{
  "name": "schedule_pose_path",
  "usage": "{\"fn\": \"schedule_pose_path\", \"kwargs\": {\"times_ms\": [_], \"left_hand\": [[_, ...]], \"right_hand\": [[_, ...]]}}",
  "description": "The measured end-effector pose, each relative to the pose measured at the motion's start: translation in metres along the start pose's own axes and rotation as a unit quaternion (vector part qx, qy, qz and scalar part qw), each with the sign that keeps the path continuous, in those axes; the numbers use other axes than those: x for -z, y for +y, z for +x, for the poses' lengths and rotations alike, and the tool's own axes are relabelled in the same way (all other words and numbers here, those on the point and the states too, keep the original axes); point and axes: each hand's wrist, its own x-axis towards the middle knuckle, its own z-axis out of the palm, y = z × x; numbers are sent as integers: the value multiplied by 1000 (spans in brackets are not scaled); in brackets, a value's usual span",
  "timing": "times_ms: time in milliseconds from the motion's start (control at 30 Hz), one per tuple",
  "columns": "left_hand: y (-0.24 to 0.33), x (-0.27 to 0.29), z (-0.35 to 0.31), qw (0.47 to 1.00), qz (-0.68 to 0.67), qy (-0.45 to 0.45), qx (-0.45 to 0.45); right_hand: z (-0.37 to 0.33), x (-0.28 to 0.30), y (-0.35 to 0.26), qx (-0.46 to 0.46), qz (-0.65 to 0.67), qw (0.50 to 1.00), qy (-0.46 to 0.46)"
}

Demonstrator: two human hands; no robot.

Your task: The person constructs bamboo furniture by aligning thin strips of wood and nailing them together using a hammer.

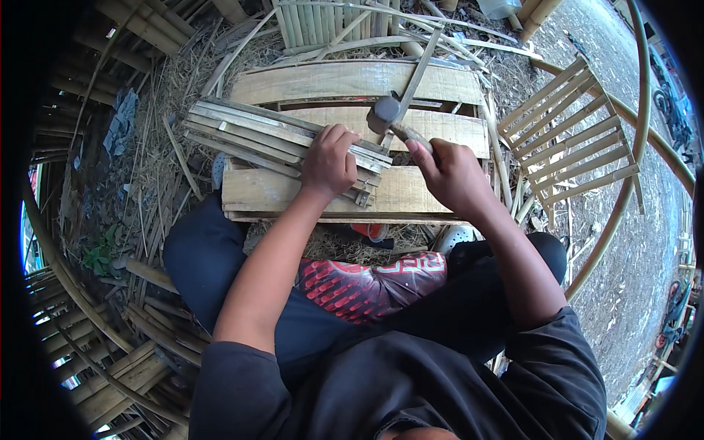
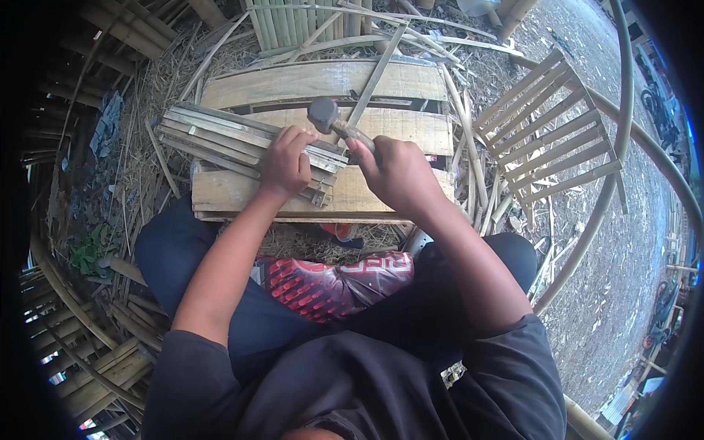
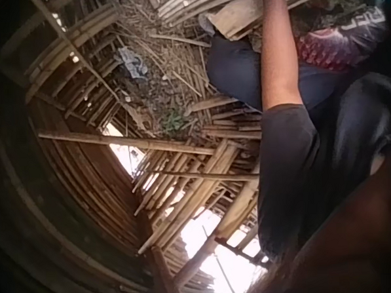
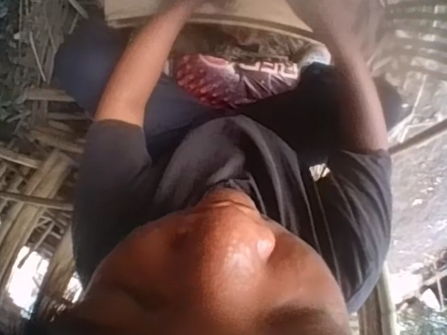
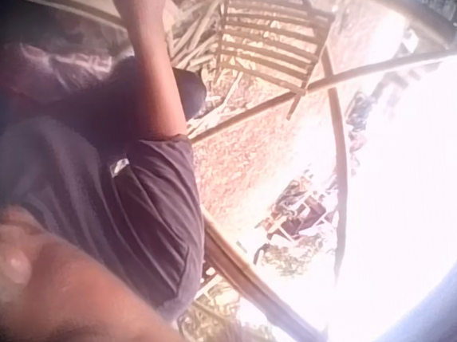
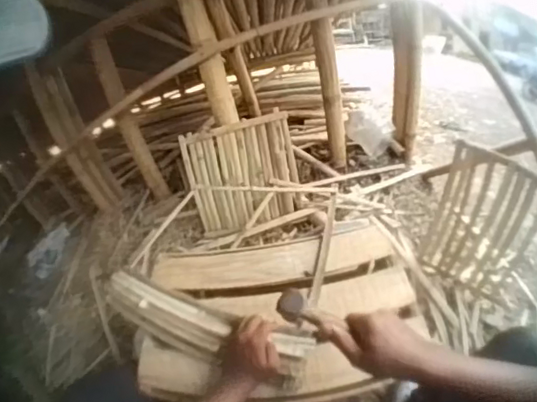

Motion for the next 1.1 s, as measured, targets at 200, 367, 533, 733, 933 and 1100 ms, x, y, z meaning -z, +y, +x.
{"fn": "schedule_pose_path", "kwargs": {"times_ms": [200,367,533,733,933,1100], "left_hand": [[-3,2,1,1000,1,-3,3],[0,-4,2,1000,-11,12,-6],[-3,-1,0,1000,-10,8,-3],[5,0,5,1000,-12,16,-3],[1,4,0,1000,-10,1,20],[5,-4,4,1000,-25,9,0]], "right_hand": [[-1,-3,3,-10,54,998,-13],[-1,-20,23,-44,26,998,-30],[-5,-7,5,-1,107,994,30],[-7,-28,19,-14,9,1000,-11],[-20,-14,-3,4,93,996,17],[-20,-48,31,-80,89,992,29]]}}
